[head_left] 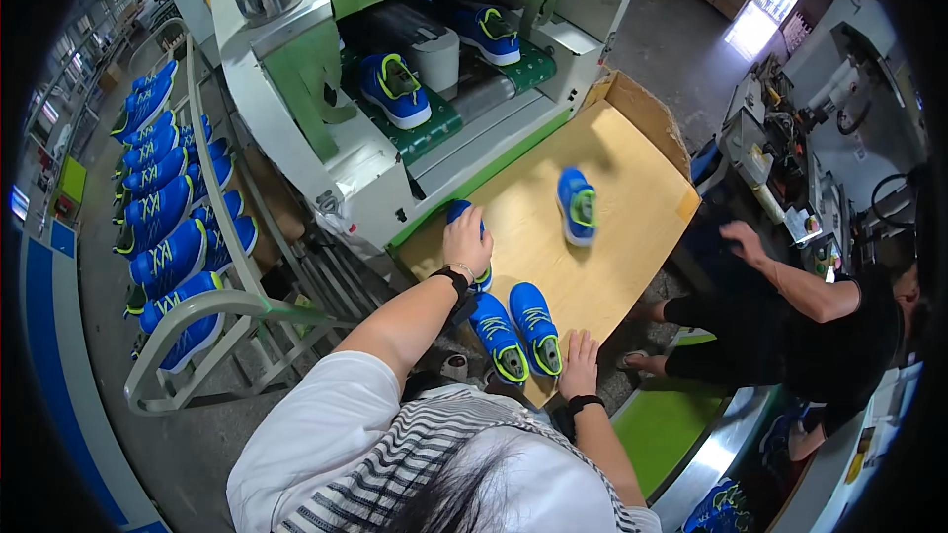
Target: Moving assembled blue shoes from a table onto a conveyor belt for further processing.
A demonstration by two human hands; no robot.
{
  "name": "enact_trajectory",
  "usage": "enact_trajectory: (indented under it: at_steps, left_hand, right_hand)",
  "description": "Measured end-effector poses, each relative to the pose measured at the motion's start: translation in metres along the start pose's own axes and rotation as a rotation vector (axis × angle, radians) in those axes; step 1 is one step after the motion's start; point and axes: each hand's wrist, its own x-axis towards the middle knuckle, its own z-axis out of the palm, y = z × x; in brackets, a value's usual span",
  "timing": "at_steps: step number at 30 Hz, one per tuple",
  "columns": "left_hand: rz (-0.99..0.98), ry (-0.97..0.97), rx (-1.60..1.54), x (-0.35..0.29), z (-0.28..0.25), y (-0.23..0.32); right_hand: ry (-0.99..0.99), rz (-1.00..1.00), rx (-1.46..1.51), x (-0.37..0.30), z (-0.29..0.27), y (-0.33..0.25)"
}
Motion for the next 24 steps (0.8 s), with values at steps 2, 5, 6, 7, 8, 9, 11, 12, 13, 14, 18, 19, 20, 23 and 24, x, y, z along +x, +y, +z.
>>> enact_trajectory:
  at_steps: [2,5,6,7,8,9,11,12,13,14,18,19,20,23,24]
  left_hand:
    - [-0.029,-0.017,-0.012,0.000,0.001,0.002]
    - [-0.024,-0.007,-0.012,0.002,0.001,0.004]
    - [-0.048,-0.047,0.003,0.003,0.001,0.005]
    - [-0.060,-0.063,0.002,0.003,0.001,0.006]
    - [-0.074,-0.077,0.008,0.003,0.000,0.006]
    - [-0.093,-0.089,0.018,0.003,-0.002,0.003]
    - [-0.065,-0.072,0.036,0.003,0.000,0.005]
    - [-0.053,-0.062,0.049,0.004,-0.001,0.006]
    - [-0.067,-0.078,0.055,0.005,-0.001,0.006]
    - [-0.085,-0.095,0.066,0.005,-0.002,0.005]
    - [-0.203,-0.234,0.207,0.016,-0.011,0.024]
    - [-0.203,-0.328,0.194,0.027,-0.016,0.033]
    - [-0.201,-0.418,0.183,0.050,-0.026,0.046]
    - [-0.181,-0.384,0.151,0.091,-0.007,0.045]
    - [-0.286,-0.425,0.161,0.103,0.005,0.042]
  right_hand:
    - [0.000,0.002,-0.006,0.000,0.003,0.004]
    - [-0.009,-0.007,-0.007,0.001,0.005,0.008]
    - [0.005,-0.021,-0.002,0.002,0.007,0.012]
    - [0.020,-0.033,0.002,0.002,0.010,0.016]
    - [-0.033,-0.001,-0.029,0.003,0.004,0.011]
    - [-0.088,0.025,-0.060,0.003,-0.015,-0.004]
    - [-0.226,0.088,0.180,0.012,-0.023,0.004]
    - [-0.315,0.111,0.455,0.029,-0.031,0.015]
    - [-0.205,0.099,0.725,0.029,-0.025,0.016]
    - [-0.110,0.056,0.992,0.027,-0.033,0.003]
    - [-0.052,-0.230,0.843,0.000,-0.064,-0.058]
    - [-0.075,-0.174,0.894,-0.001,-0.072,-0.056]
    - [-0.095,-0.123,0.946,-0.001,-0.083,-0.052]
    - [-0.143,0.006,1.435,0.018,-0.074,-0.013]
    - [-0.123,0.094,1.469,0.021,-0.084,-0.003]
